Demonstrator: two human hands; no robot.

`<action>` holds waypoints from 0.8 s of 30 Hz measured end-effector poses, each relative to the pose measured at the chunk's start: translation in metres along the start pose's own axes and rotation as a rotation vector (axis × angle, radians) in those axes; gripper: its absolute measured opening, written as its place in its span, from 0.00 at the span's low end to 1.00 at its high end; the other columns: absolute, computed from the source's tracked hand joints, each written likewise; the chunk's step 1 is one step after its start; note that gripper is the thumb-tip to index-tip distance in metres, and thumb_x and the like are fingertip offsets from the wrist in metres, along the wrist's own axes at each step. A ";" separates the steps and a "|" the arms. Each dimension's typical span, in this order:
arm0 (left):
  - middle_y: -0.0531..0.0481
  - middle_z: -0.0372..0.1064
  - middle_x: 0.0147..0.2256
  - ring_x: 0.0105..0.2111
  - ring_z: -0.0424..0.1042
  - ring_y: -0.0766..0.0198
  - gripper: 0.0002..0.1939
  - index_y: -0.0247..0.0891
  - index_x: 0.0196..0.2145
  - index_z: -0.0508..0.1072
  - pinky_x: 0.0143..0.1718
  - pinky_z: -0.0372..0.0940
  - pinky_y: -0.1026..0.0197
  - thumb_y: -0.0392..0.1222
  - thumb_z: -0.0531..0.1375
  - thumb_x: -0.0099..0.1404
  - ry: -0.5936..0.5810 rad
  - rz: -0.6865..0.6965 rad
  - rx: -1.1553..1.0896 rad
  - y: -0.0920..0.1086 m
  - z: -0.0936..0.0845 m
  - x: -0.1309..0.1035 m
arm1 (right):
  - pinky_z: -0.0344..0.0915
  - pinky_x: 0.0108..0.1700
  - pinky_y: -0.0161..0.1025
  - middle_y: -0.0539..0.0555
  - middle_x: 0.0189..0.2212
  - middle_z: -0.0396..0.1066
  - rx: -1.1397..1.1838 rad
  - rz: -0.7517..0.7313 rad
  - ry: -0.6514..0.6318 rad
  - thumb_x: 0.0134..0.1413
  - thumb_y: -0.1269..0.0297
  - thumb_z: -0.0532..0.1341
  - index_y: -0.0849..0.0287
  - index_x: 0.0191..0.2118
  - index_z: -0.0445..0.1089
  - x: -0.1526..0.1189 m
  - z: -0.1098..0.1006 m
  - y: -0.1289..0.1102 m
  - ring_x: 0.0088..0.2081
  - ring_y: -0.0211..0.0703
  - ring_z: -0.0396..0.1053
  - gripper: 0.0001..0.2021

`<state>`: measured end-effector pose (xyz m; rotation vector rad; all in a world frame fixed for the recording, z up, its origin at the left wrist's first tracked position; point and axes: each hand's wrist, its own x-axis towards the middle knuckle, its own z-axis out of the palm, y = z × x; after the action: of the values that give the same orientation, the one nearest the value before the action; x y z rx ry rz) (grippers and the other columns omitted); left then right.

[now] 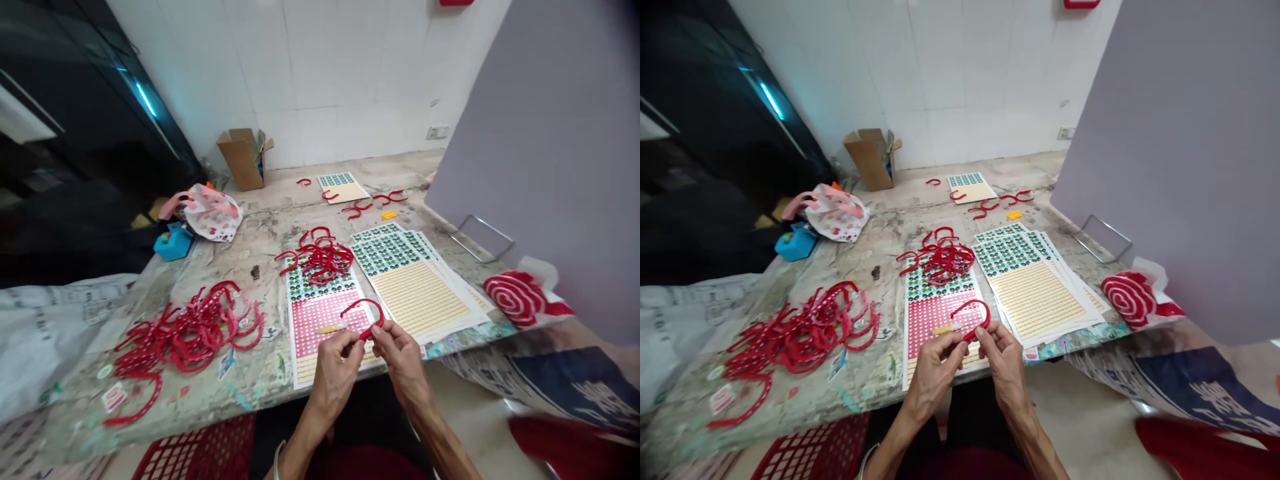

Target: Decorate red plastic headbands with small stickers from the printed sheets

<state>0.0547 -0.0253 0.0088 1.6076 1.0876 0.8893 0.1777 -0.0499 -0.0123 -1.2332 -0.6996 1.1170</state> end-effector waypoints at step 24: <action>0.50 0.72 0.25 0.26 0.70 0.66 0.14 0.33 0.37 0.74 0.31 0.64 0.66 0.46 0.59 0.59 0.735 -0.256 -0.271 -0.088 -0.062 -0.008 | 0.60 0.36 0.40 0.54 0.30 0.65 -0.982 -0.497 -0.453 0.59 0.68 0.52 0.58 0.35 0.62 0.050 0.013 0.051 0.33 0.43 0.63 0.04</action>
<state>-0.0257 -0.0017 -0.0598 0.8920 1.5455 1.4287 0.1691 -0.0006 -0.0652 -1.4650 -1.9358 0.6086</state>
